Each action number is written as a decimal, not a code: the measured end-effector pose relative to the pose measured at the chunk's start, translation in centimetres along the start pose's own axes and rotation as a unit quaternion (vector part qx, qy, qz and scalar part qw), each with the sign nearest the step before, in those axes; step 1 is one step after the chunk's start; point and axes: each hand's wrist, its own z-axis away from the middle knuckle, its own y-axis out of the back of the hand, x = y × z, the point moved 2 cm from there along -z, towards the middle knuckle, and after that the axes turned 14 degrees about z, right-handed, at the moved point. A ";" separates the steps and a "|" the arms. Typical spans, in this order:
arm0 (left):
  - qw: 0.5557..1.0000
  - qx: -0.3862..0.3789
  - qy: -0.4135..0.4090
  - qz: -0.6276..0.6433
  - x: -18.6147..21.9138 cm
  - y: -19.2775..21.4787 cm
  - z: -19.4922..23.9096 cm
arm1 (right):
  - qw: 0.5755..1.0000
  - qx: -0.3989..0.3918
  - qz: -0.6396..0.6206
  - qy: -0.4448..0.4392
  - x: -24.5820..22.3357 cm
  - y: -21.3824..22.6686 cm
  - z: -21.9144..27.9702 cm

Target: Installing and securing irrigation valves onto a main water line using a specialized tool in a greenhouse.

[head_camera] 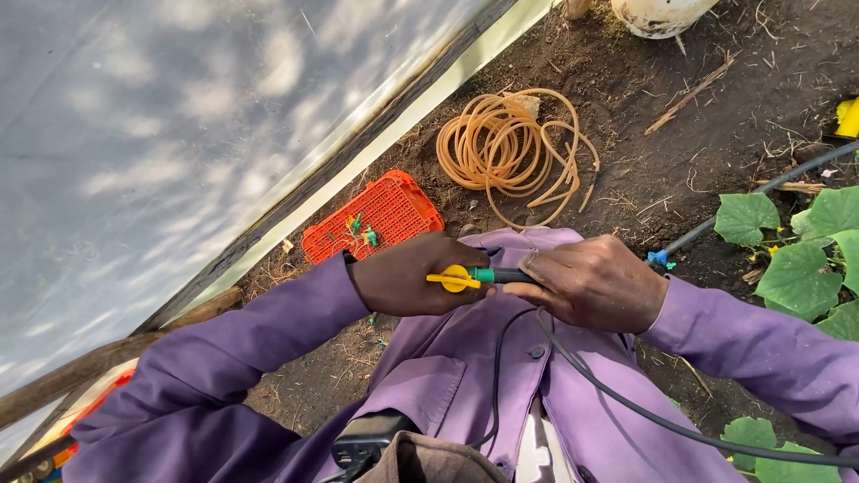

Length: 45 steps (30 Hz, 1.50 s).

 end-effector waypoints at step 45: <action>0.995 -0.048 0.031 -0.082 7.3 -0.2 -2.8 | 0.956 0.006 -0.261 -0.135 0.1 4.4 -1.8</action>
